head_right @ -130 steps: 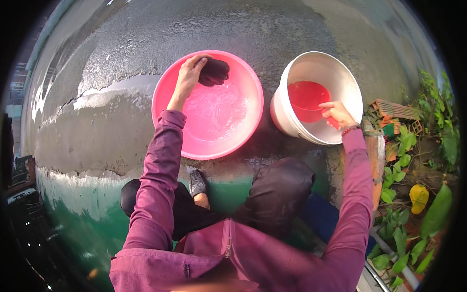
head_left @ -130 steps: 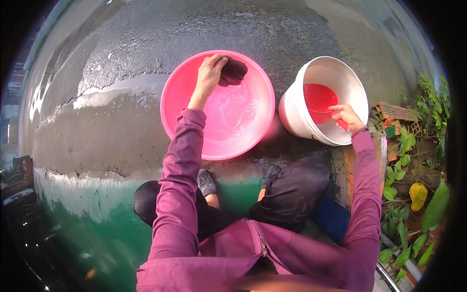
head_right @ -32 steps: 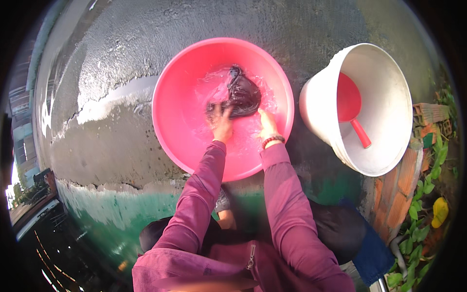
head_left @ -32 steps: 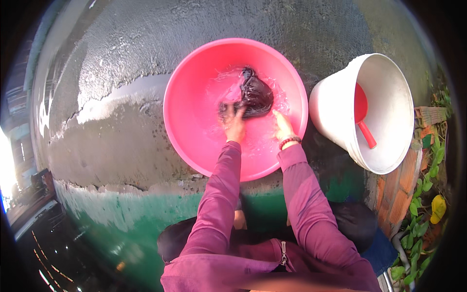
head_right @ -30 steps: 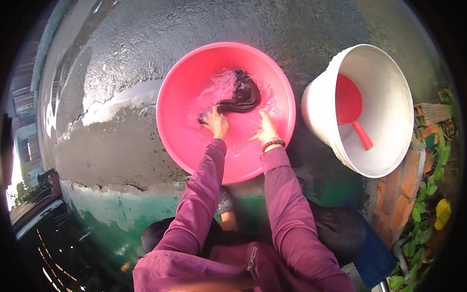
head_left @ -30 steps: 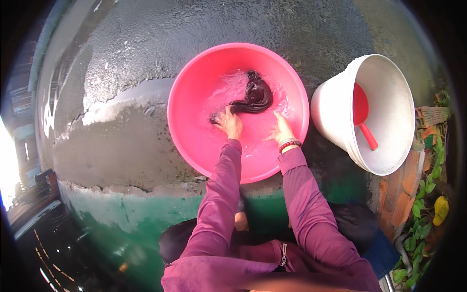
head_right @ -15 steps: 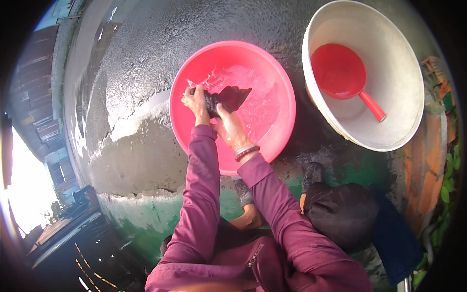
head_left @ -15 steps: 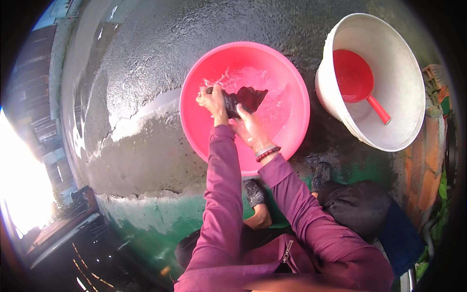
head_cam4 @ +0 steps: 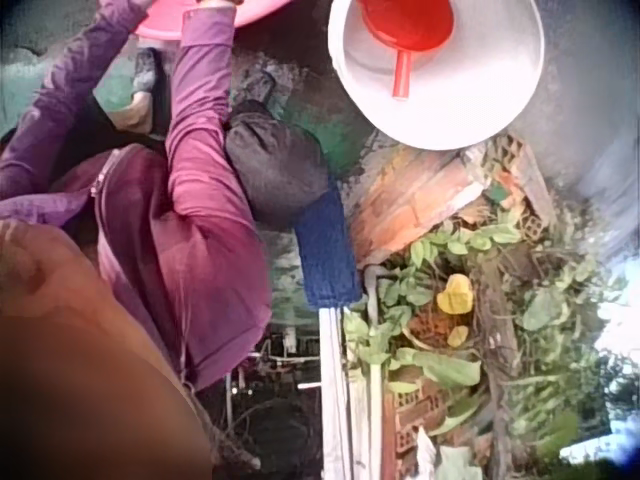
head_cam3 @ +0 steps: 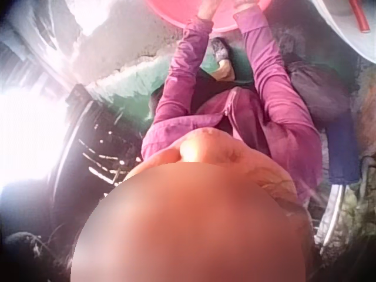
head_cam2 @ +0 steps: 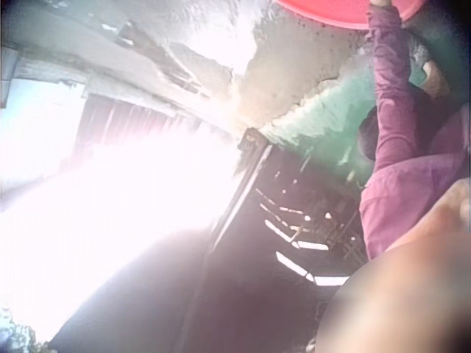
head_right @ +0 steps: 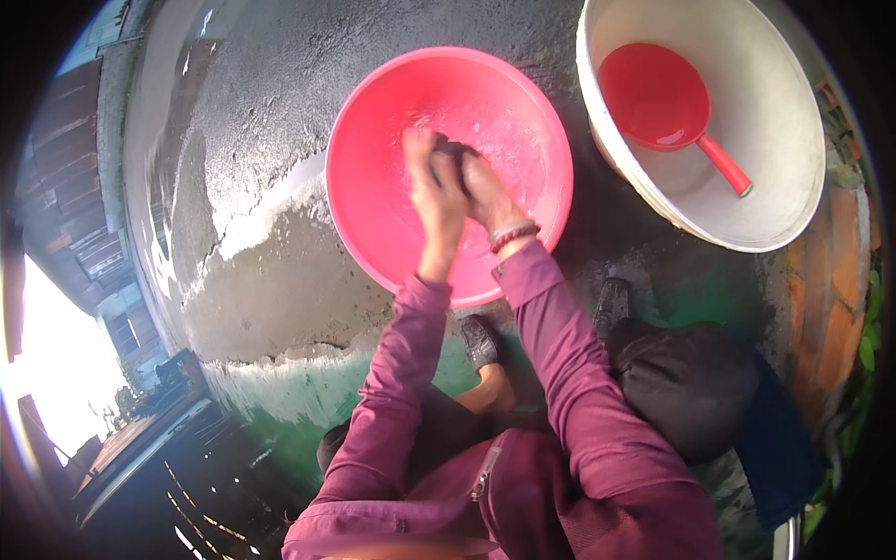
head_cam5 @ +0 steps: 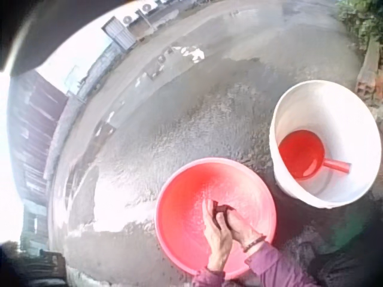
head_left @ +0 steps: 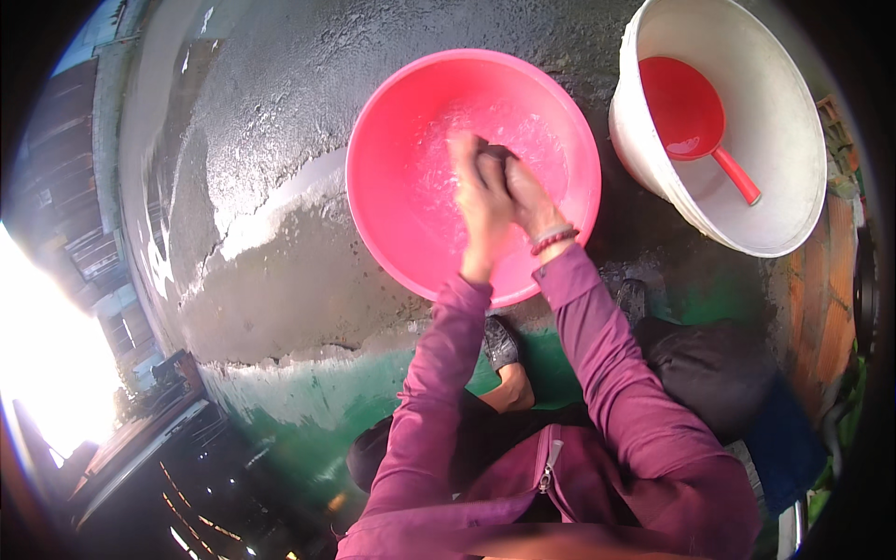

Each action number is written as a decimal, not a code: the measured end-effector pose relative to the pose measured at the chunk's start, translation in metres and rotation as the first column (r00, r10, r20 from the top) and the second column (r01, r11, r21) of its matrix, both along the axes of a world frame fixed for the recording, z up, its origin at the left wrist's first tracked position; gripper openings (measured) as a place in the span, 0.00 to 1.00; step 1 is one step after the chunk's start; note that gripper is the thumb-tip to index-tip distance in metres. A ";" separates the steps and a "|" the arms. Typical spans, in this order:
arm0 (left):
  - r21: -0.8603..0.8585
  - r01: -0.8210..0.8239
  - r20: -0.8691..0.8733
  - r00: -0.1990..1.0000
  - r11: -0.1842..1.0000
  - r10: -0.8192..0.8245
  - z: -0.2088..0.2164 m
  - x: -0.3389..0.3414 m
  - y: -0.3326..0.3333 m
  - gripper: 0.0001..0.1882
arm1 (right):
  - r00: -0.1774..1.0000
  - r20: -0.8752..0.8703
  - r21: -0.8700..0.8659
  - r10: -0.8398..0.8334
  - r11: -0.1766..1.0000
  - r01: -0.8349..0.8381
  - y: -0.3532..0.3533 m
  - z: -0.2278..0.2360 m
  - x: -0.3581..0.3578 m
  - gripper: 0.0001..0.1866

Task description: The person mops a green-painted floor using a flat mop, repeatedly dipping it into a bucket of water. They then pour water from a red scoop into a pink basin and wash a dark cloth by hand.

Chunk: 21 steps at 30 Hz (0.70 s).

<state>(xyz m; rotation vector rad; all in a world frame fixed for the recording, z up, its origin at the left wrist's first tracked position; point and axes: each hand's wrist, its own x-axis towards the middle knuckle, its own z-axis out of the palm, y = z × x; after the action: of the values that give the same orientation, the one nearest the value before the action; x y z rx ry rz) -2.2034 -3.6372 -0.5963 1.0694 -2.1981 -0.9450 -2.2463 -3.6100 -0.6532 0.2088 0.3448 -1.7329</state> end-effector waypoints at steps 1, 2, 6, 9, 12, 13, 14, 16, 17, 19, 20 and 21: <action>-0.224 0.148 -0.008 0.988 0.963 -0.154 -0.003 0.004 0.005 0.24 | 0.944 -0.329 0.032 -0.022 0.999 0.034 0.006 0.002 -0.007 0.13; -0.186 0.295 0.041 0.955 0.937 -0.293 -0.008 0.014 0.010 0.25 | 0.983 -0.180 0.080 0.035 0.997 -0.021 0.006 0.002 -0.011 0.12; -0.375 0.405 -0.026 0.895 0.834 -0.446 -0.035 0.023 -0.023 0.08 | 0.990 -0.102 0.273 -0.097 0.954 0.121 -0.004 -0.008 0.001 0.12; 0.138 0.055 -0.180 0.983 0.989 -0.029 -0.038 0.011 -0.050 0.17 | 0.944 -0.124 0.187 -0.306 0.927 0.325 -0.029 -0.029 0.026 0.12; 0.686 -0.026 -0.512 0.692 0.727 0.508 -0.034 0.001 -0.053 0.23 | -0.211 -0.951 0.028 0.227 0.742 0.670 -0.038 -0.064 0.032 0.14; 0.776 0.030 -0.544 0.535 0.630 0.646 -0.035 0.002 -0.052 0.24 | -0.201 -0.964 0.006 0.173 0.771 0.637 -0.040 -0.076 0.031 0.16; 0.813 0.138 -0.572 0.366 0.565 0.734 -0.040 0.003 -0.051 0.26 | -0.323 -0.934 -0.085 0.152 0.784 0.615 -0.041 -0.085 0.030 0.18; 0.910 0.285 -0.372 0.236 0.302 0.898 -0.057 0.015 -0.059 0.25 | -0.664 -0.736 -0.239 0.134 0.866 0.439 -0.035 -0.097 0.019 0.19; 0.916 0.351 -0.290 0.254 0.191 0.923 -0.070 0.024 -0.067 0.24 | -0.731 -0.678 -0.276 0.072 0.898 0.344 -0.031 -0.100 0.011 0.15; 0.874 0.484 -0.210 0.439 -0.033 0.874 -0.101 0.046 -0.088 0.22 | -0.706 -0.707 -0.162 0.047 0.960 0.227 -0.023 -0.098 -0.005 0.15; 0.904 0.426 -0.264 0.617 -0.032 0.741 -0.114 0.060 -0.100 0.19 | -0.684 -0.730 -0.103 -0.006 0.989 0.102 -0.020 -0.096 -0.016 0.17; 0.976 0.171 -0.216 0.739 0.132 0.639 -0.126 0.074 -0.107 0.16 | -0.544 -0.801 0.151 0.253 0.963 0.226 -0.017 -0.095 -0.025 0.25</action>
<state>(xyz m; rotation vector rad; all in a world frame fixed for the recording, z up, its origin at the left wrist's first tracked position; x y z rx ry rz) -2.1290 -3.7439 -0.7224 1.2594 -0.4953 -2.2808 -2.2715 -3.6272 -0.7482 -1.5453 2.0811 -1.1368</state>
